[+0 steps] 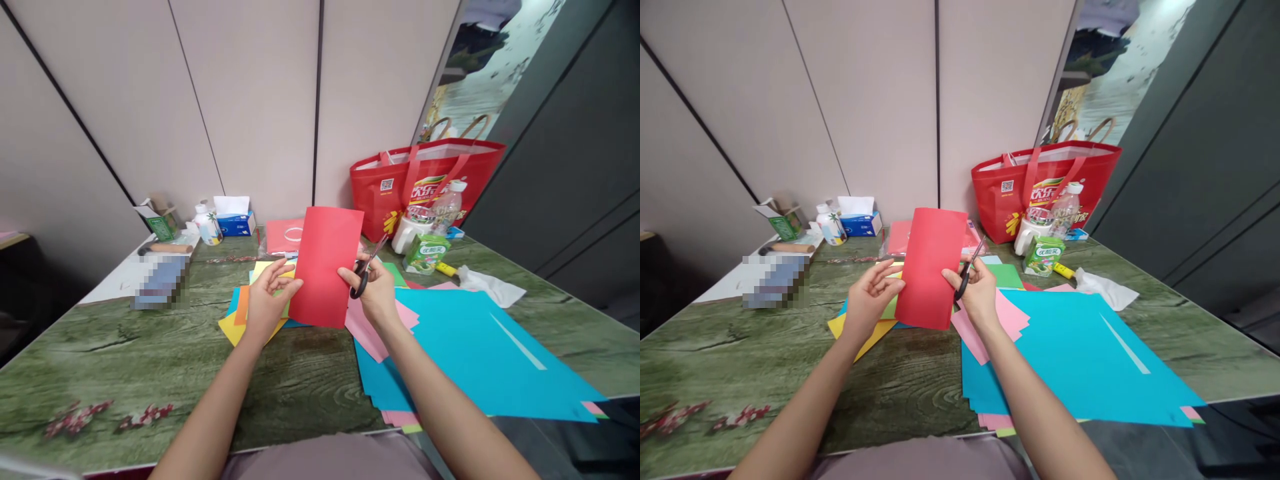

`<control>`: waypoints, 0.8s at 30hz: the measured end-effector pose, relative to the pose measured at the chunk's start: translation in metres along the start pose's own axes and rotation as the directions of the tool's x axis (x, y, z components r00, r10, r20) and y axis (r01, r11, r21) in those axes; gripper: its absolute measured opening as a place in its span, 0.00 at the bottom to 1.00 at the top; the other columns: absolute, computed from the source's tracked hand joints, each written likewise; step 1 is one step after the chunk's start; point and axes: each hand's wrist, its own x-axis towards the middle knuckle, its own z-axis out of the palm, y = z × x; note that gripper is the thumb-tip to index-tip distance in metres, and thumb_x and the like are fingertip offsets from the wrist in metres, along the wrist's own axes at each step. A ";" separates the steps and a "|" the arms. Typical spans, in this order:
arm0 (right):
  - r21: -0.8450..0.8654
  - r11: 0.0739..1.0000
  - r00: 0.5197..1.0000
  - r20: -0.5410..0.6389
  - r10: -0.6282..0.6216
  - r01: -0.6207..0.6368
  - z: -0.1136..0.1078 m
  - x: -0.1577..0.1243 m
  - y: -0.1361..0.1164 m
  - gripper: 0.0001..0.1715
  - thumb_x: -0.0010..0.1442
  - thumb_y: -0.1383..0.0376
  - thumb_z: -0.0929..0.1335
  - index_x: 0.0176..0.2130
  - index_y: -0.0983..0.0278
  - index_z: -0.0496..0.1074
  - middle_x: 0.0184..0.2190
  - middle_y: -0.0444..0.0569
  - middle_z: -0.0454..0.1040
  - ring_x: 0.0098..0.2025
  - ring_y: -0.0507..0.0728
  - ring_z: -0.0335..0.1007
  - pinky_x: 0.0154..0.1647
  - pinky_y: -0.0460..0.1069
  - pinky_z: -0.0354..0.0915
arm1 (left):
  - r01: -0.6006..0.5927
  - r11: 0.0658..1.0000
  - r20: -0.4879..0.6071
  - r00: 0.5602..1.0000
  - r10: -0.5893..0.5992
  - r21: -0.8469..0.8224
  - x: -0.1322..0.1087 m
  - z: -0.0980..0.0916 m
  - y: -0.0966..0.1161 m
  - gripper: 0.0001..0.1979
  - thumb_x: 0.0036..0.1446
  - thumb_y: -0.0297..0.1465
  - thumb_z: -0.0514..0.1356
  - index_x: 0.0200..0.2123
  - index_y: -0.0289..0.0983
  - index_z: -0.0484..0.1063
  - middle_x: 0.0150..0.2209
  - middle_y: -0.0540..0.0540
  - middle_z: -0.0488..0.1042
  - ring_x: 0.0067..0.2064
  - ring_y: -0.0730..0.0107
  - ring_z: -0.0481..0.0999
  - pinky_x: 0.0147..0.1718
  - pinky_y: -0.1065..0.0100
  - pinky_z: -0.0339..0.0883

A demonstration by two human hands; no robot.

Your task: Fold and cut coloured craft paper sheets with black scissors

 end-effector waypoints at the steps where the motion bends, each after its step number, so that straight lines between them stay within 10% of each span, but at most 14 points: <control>1: -0.008 1.000 1.000 0.013 0.008 -0.008 0.001 -0.001 0.000 0.23 0.40 0.60 0.75 0.36 0.62 0.68 0.25 0.42 0.71 0.26 0.52 0.67 0.29 0.47 0.66 | 0.006 1.000 0.017 1.000 -0.006 -0.001 0.000 0.000 -0.001 0.28 0.42 0.33 0.66 0.49 0.35 0.66 0.46 0.38 0.73 0.35 0.68 0.75 0.41 0.61 0.69; 12: -0.083 0.997 0.981 0.193 0.019 -0.003 0.012 -0.014 -0.004 0.22 0.44 0.54 0.73 0.36 0.62 0.69 0.32 0.47 0.77 0.31 0.56 0.70 0.31 0.49 0.67 | -0.030 0.997 0.409 0.913 -0.004 0.075 -0.012 0.010 0.008 0.44 0.41 0.31 0.67 0.61 0.41 0.52 0.57 0.42 0.64 0.53 0.55 0.67 0.47 0.58 0.66; 24: 0.038 0.994 0.955 0.284 0.089 -0.104 0.015 -0.019 0.002 0.19 0.44 0.55 0.73 0.33 0.62 0.70 0.27 0.43 0.75 0.27 0.53 0.68 0.30 0.48 0.65 | 0.095 0.974 0.541 0.840 0.032 -0.206 -0.016 0.013 0.000 0.56 0.39 0.42 0.68 0.64 0.46 0.36 0.63 0.38 0.52 0.61 0.51 0.56 0.54 0.57 0.59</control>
